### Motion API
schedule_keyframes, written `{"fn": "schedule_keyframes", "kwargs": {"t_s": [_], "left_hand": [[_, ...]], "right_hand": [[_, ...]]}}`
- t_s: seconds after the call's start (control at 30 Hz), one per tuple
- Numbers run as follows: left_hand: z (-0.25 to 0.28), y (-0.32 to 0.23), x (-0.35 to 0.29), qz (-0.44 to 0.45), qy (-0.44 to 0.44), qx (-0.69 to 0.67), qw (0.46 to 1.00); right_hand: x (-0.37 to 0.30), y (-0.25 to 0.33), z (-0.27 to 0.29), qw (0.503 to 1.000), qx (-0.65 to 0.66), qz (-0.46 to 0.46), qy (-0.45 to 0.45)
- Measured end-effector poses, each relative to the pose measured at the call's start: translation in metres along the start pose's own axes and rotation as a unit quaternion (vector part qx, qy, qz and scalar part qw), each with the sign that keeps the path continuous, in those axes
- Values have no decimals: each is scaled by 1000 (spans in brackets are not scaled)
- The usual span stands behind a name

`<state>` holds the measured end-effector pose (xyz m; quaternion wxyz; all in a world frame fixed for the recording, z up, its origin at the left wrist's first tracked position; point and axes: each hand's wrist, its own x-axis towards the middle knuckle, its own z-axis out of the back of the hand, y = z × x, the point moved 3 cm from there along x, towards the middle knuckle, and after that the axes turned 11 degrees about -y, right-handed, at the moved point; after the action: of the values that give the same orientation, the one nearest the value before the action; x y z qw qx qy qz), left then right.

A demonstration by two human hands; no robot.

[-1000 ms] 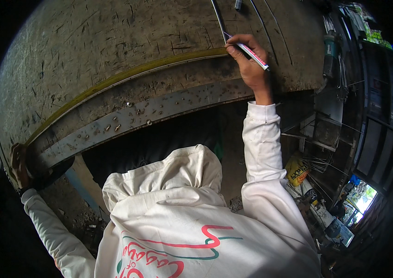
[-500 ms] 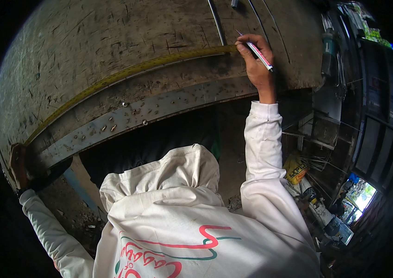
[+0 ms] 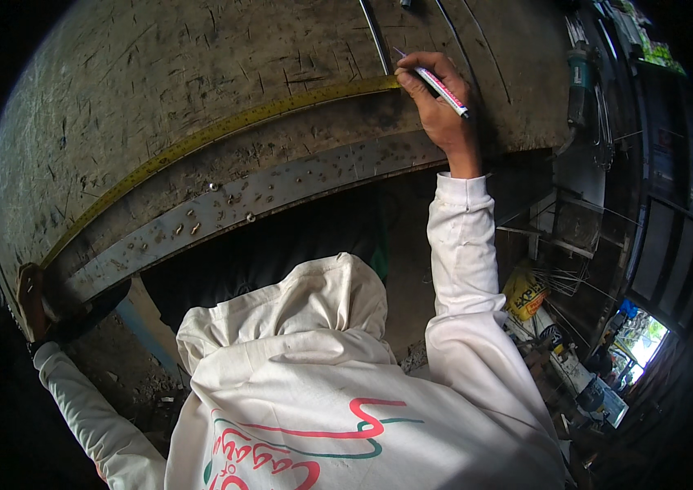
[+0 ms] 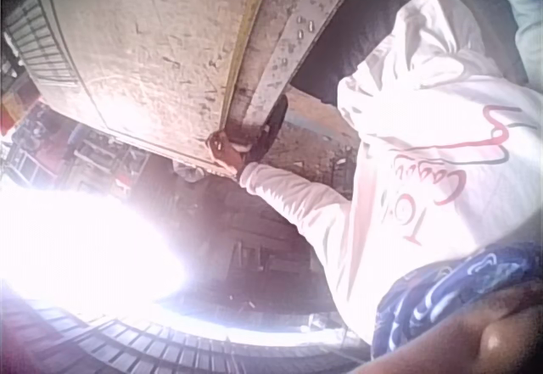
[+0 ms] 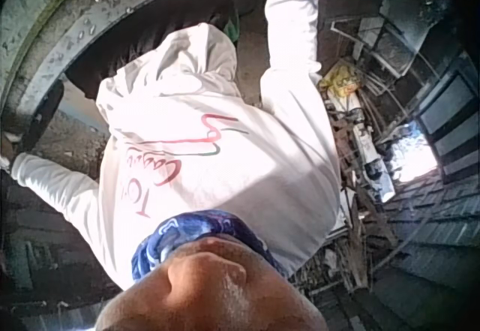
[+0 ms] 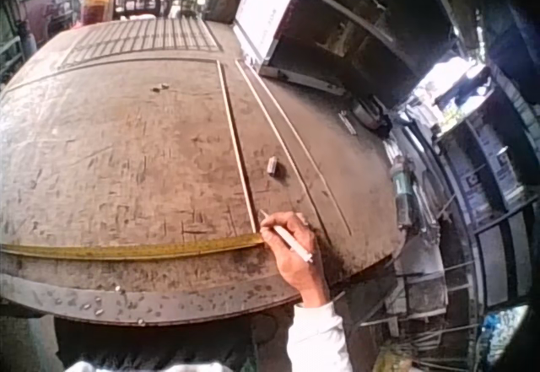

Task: The person uses a tape measure and a marker to measure and mark a curved line on a large metal sheet. They repeatedly adjust the tape measure and mark points along the curve, then place a thin metal rod along the marked line to verify alignment.

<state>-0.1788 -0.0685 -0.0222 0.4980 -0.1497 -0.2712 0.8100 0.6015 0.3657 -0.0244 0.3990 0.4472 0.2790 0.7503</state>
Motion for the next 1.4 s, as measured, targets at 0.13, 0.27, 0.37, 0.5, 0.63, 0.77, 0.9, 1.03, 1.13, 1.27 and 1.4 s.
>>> {"fn": "schedule_keyframes", "kwargs": {"t_s": [0.13, 0.27, 0.37, 0.5, 0.63, 0.77, 0.9, 1.03, 1.13, 1.27, 1.4], "left_hand": [[-3, -5, 1, -9, 2, 12, 1000], [-3, -5, 0, 10, 1, 5, 1000], [-4, -4, 2, 2, 4, 10, 1000], [1, 14, 2, 7, -11, 1, 1000], [4, 30, 3, -11, -27, 8, 1000], [4, 30, -3, 35, -24, -18, 999], [-13, -12, 2, -7, -11, 65, 998], [-26, -82, 2, 8, -20, 15, 1000], [-26, -94, -2, -1, -33, 28, 999], [-25, -104, -1, -54, -35, 48, 997], [-32, -110, -1, -56, -53, 51, 996]], "right_hand": [[-1, -1, 0, 1000, -9, -4, -8], [0, 5, -2, 999, -21, 14, -27], [0, 7, -2, 999, -21, 7, -33], [0, 6, -1, 999, -20, 10, -36], [1, 5, -2, 999, 9, -10, -38], [3, 1, -8, 999, 3, 10, -43], [-3, 6, -2, 999, 3, -16, -49], [-3, 5, -1, 998, 2, -55, -23], [-5, -6, 2, 997, 24, -71, -11], [-4, -15, 7, 997, 12, -80, -6], [-2, -24, 12, 998, 14, -65, -5]]}}
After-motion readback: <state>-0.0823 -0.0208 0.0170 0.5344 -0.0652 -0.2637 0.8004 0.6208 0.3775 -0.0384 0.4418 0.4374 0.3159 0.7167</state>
